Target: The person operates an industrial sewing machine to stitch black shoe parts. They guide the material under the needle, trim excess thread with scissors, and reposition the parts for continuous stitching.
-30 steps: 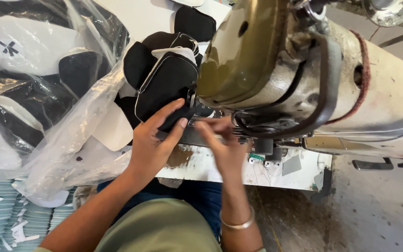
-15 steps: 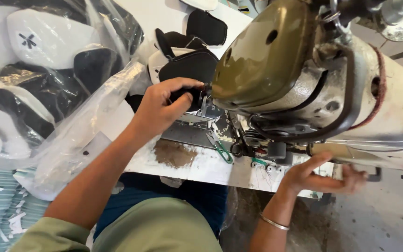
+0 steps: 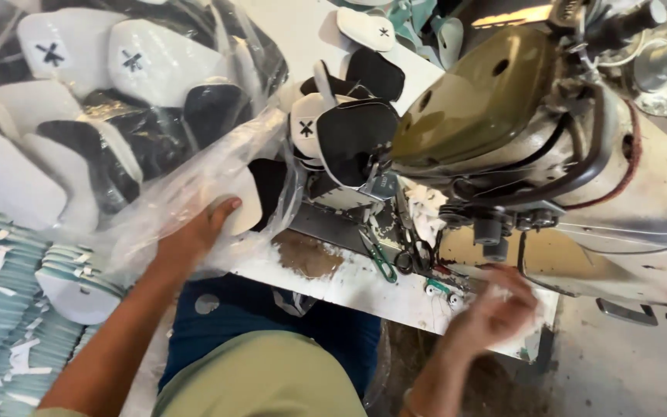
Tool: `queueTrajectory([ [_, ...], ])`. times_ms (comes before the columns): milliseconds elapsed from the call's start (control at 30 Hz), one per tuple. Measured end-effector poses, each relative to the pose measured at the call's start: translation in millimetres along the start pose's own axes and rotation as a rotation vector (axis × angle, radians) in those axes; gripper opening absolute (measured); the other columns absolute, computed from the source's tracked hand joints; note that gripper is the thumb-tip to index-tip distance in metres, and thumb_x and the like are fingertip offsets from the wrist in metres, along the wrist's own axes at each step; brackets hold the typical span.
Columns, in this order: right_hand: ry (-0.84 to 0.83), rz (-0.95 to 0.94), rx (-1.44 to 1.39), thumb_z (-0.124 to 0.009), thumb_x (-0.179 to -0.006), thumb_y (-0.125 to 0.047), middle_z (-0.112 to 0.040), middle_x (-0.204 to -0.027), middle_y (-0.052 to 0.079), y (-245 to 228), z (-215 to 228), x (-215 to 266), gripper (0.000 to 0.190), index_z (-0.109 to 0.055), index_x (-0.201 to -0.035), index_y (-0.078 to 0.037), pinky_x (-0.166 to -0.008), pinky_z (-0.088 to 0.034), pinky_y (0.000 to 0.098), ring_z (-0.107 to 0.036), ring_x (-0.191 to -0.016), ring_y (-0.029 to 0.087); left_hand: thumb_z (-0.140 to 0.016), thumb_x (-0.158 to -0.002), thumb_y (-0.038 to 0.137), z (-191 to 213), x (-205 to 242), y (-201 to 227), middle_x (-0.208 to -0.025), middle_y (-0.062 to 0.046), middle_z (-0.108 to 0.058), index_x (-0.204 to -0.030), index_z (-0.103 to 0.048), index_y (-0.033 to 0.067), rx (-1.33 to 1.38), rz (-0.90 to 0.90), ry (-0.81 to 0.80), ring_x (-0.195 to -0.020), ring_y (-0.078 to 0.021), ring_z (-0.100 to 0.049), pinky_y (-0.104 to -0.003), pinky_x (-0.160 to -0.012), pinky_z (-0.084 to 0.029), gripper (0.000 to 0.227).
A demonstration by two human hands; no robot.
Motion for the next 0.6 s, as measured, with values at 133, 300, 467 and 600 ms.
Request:
queueTrajectory([
  [133,-0.729,-0.376,0.053,-0.082,-0.085,-0.011,-0.069,-0.109,0.011,-62,-87,64,0.036,-0.067,-0.117,-0.005,-0.090,-0.055,0.0357,-0.067,-0.099,0.021,-0.079,-0.077,0.047,17,-5,4,-0.126,-0.020,-0.066,-0.135,-0.062,0.0067,0.085,0.080,-0.221,-0.117,-0.0382,-0.061,-0.046,-0.102,-0.046,0.073],
  [300,-1.015,-0.398,-0.052,-0.077,-0.090,-0.029,-0.068,-0.124,0.012,-107,-118,83,0.050,-0.061,-0.131,-0.004,-0.097,-0.054,0.0360,-0.067,-0.114,0.023,-0.079,-0.080,0.025,31,16,26,-0.126,-0.018,-0.067,-0.129,-0.062,0.0093,0.213,0.100,-0.316,-0.118,-0.0338,-0.062,-0.041,-0.099,-0.047,0.055],
  [467,-1.139,-0.927,-0.501,-0.061,-0.097,-0.049,-0.063,-0.136,0.010,-92,-123,120,0.069,-0.048,-0.149,-0.005,-0.098,-0.053,0.0348,-0.064,-0.122,0.021,-0.069,-0.061,-0.012,53,46,66,-0.108,-0.009,-0.071,-0.097,-0.076,0.0131,0.417,-0.404,-0.467,-0.125,-0.0247,-0.059,-0.037,-0.109,-0.046,0.044],
  [600,-1.132,-1.155,-0.801,-0.069,-0.099,-0.033,-0.064,-0.127,0.013,-86,-118,140,0.068,-0.046,-0.151,0.003,-0.091,-0.053,0.0326,-0.063,-0.110,0.019,-0.073,-0.075,-0.014,54,59,92,-0.132,-0.012,-0.058,-0.091,-0.073,0.0159,1.052,-0.515,-0.739,-0.140,-0.0289,-0.052,-0.040,-0.113,-0.043,0.034],
])
Point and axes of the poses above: each hand's wrist, its own x-axis away from the middle knuckle, its own z-axis out of the back of the hand, y = z × x, the point moved 5 cm from there along -x, towards the middle knuckle
